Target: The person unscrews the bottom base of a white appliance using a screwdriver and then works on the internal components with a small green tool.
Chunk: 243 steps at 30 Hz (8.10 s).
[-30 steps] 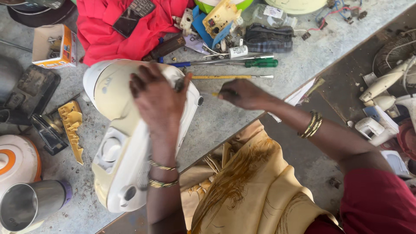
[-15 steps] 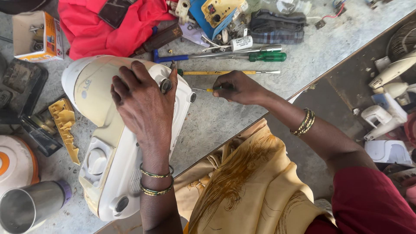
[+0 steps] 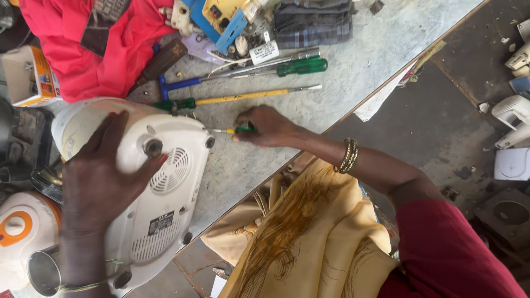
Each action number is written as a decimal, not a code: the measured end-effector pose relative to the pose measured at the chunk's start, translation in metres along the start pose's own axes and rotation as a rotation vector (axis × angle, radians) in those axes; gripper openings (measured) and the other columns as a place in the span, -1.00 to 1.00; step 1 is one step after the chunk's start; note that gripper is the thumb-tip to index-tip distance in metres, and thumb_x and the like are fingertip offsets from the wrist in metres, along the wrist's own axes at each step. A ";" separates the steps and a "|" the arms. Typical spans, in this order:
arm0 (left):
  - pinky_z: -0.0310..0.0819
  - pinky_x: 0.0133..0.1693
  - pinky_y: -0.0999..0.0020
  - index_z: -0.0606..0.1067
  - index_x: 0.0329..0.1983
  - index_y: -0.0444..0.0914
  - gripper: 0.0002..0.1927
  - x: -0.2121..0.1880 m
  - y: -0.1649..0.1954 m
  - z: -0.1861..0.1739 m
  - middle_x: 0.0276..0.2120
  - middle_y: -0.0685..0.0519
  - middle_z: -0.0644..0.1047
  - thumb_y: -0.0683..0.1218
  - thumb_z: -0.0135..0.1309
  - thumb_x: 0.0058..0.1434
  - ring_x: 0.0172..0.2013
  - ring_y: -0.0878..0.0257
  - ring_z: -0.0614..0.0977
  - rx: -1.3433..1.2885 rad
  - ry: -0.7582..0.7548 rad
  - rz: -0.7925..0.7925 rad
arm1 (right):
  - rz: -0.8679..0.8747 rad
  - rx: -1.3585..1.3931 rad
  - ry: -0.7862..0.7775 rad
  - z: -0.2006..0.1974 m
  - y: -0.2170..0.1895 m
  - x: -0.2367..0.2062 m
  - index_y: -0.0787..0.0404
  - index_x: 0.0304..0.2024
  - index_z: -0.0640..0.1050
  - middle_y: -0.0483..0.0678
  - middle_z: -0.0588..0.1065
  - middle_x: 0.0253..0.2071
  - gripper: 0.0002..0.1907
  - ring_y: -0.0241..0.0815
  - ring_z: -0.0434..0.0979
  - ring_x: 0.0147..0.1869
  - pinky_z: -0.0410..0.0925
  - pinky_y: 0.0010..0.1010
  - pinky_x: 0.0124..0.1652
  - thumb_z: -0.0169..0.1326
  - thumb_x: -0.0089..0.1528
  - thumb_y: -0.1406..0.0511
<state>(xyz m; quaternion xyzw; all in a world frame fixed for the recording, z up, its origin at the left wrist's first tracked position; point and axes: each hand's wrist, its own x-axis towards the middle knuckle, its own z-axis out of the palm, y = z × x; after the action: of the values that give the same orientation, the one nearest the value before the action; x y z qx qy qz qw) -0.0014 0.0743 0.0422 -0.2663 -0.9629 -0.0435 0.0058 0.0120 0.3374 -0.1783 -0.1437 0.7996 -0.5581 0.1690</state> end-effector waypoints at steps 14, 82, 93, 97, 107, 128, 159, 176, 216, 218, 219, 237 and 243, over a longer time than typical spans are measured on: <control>-0.17 0.53 -0.08 0.35 0.41 -0.27 -0.14 -0.011 -0.035 0.009 0.35 -0.16 0.44 -0.06 0.38 0.01 0.40 -0.03 0.42 -0.342 -0.146 -0.045 | -0.191 0.140 0.161 0.030 0.003 -0.025 0.26 0.12 0.61 0.07 0.60 -0.33 -0.67 -0.17 0.56 -0.37 0.43 -0.24 -0.31 0.04 0.40 0.24; 0.54 -0.10 -0.03 0.57 0.11 -0.25 -0.41 0.019 -0.020 0.024 -0.06 -0.20 0.60 0.12 0.44 0.09 -0.15 -0.17 0.63 0.191 0.240 0.161 | 0.334 0.982 0.139 0.035 -0.073 -0.018 0.31 -0.05 0.59 -0.01 0.56 -0.45 -0.69 -0.44 0.22 -0.69 0.10 -0.52 -0.72 0.10 0.35 0.18; 0.56 0.03 0.20 0.56 0.17 -0.38 -0.41 -0.071 -0.039 -0.033 0.01 -0.18 0.63 -0.04 0.47 0.14 -0.01 0.05 0.70 -0.266 0.428 -0.085 | -0.383 -0.076 0.426 0.001 -0.101 -0.039 0.18 0.04 0.66 0.04 0.67 -0.21 -0.72 -0.31 0.63 -0.43 0.49 -0.45 -0.37 0.23 0.26 0.33; 0.56 0.02 0.22 0.53 0.18 -0.38 -0.39 -0.075 -0.038 -0.030 0.02 -0.17 0.62 -0.07 0.46 0.09 -0.02 0.09 0.68 -0.369 0.408 -0.130 | -0.251 -0.086 0.402 -0.023 -0.126 -0.053 0.16 -0.01 0.65 -0.01 0.69 -0.26 -0.74 -0.21 0.63 -0.47 0.43 -0.37 -0.51 0.25 0.23 0.33; 0.56 0.07 0.23 0.49 0.24 -0.31 -0.39 -0.090 -0.056 -0.034 0.03 -0.11 0.60 -0.09 0.42 0.14 0.00 0.07 0.67 -0.507 0.400 -0.172 | -0.271 -0.204 0.293 -0.026 -0.168 -0.063 0.23 -0.02 0.64 0.00 0.67 -0.20 -0.70 -0.23 0.69 -0.31 0.50 -0.38 -0.36 0.29 0.19 0.33; 0.52 0.16 0.16 0.50 0.23 -0.29 -0.37 -0.086 -0.048 -0.036 0.16 -0.16 0.55 -0.10 0.42 0.07 0.16 0.00 0.62 -0.401 0.360 -0.148 | -0.559 -0.950 0.272 -0.013 -0.195 -0.059 0.35 -0.23 0.59 0.05 0.52 -0.35 -0.65 -0.36 0.32 -0.66 0.19 -0.50 -0.70 0.09 -0.07 0.61; 0.56 -0.05 0.07 0.59 0.12 -0.22 -0.47 -0.065 -0.040 -0.038 0.00 -0.10 0.57 0.02 0.41 0.10 -0.02 -0.04 0.66 -0.258 0.364 0.005 | -0.036 -1.131 -0.082 -0.031 -0.216 -0.045 0.37 -0.33 0.49 -0.05 0.41 -0.70 -0.56 -0.23 0.43 -0.73 0.35 -0.28 -0.76 -0.02 0.43 0.10; 0.58 -0.04 0.12 0.59 0.12 -0.20 -0.48 -0.076 -0.051 -0.038 0.03 -0.06 0.57 0.01 0.39 0.09 -0.02 -0.01 0.68 -0.354 0.462 0.022 | -0.152 -1.051 -0.128 -0.050 -0.213 -0.016 0.22 -0.48 0.53 -0.01 0.43 -0.68 -0.53 -0.11 0.46 -0.59 0.23 -0.20 -0.49 -0.05 0.41 0.07; 0.58 -0.05 0.19 0.60 0.12 -0.22 -0.44 -0.085 -0.058 -0.038 0.03 -0.08 0.60 -0.02 0.43 0.04 -0.05 0.08 0.69 -0.374 0.444 -0.076 | -0.408 -1.292 -0.117 -0.026 -0.252 -0.026 0.46 -0.10 0.55 0.15 0.48 -0.12 -0.66 -0.17 0.57 -0.26 0.50 -0.42 -0.57 0.12 0.04 0.51; 0.58 -0.04 0.18 0.59 0.12 -0.23 -0.44 -0.086 -0.059 -0.037 0.04 -0.09 0.59 -0.04 0.43 0.04 -0.06 0.08 0.68 -0.362 0.442 -0.066 | -0.493 -1.278 -0.076 -0.027 -0.251 -0.025 0.39 -0.15 0.57 0.12 0.49 -0.12 -0.68 -0.17 0.57 -0.22 0.48 -0.41 -0.58 0.14 0.00 0.50; 0.58 -0.03 0.19 0.59 0.13 -0.23 -0.44 -0.087 -0.060 -0.037 0.05 -0.09 0.59 -0.04 0.42 0.04 -0.06 0.08 0.68 -0.370 0.439 -0.071 | -0.513 -1.247 -0.058 -0.028 -0.250 -0.024 0.34 -0.18 0.58 0.09 0.49 -0.13 -0.68 -0.16 0.58 -0.22 0.48 -0.40 -0.58 0.14 -0.03 0.50; 0.57 -0.01 0.22 0.57 0.15 -0.22 -0.41 -0.101 -0.081 -0.038 0.11 -0.10 0.57 -0.03 0.43 0.03 -0.06 0.13 0.67 -0.428 0.421 -0.159 | -0.453 -1.520 -0.197 -0.013 -0.272 -0.024 0.56 -0.24 0.53 0.03 0.49 -0.53 -0.69 -0.34 0.46 -0.60 0.35 -0.48 -0.75 0.21 0.01 0.44; 0.57 -0.04 0.23 0.58 0.15 -0.22 -0.40 -0.099 -0.079 -0.038 0.10 -0.10 0.57 -0.04 0.44 0.00 -0.08 0.13 0.67 -0.436 0.425 -0.150 | -0.555 -1.600 -0.155 -0.001 -0.280 -0.019 0.40 -0.40 0.58 -0.09 0.43 -0.64 -0.85 -0.42 0.38 -0.68 0.27 -0.52 -0.72 0.22 0.14 0.38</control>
<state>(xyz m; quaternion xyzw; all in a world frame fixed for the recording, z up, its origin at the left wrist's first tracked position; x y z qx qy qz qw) 0.0424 -0.0474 0.0703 -0.1742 -0.9251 -0.3040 0.1463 0.0406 0.2518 0.0879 -0.4488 0.8752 0.1653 -0.0722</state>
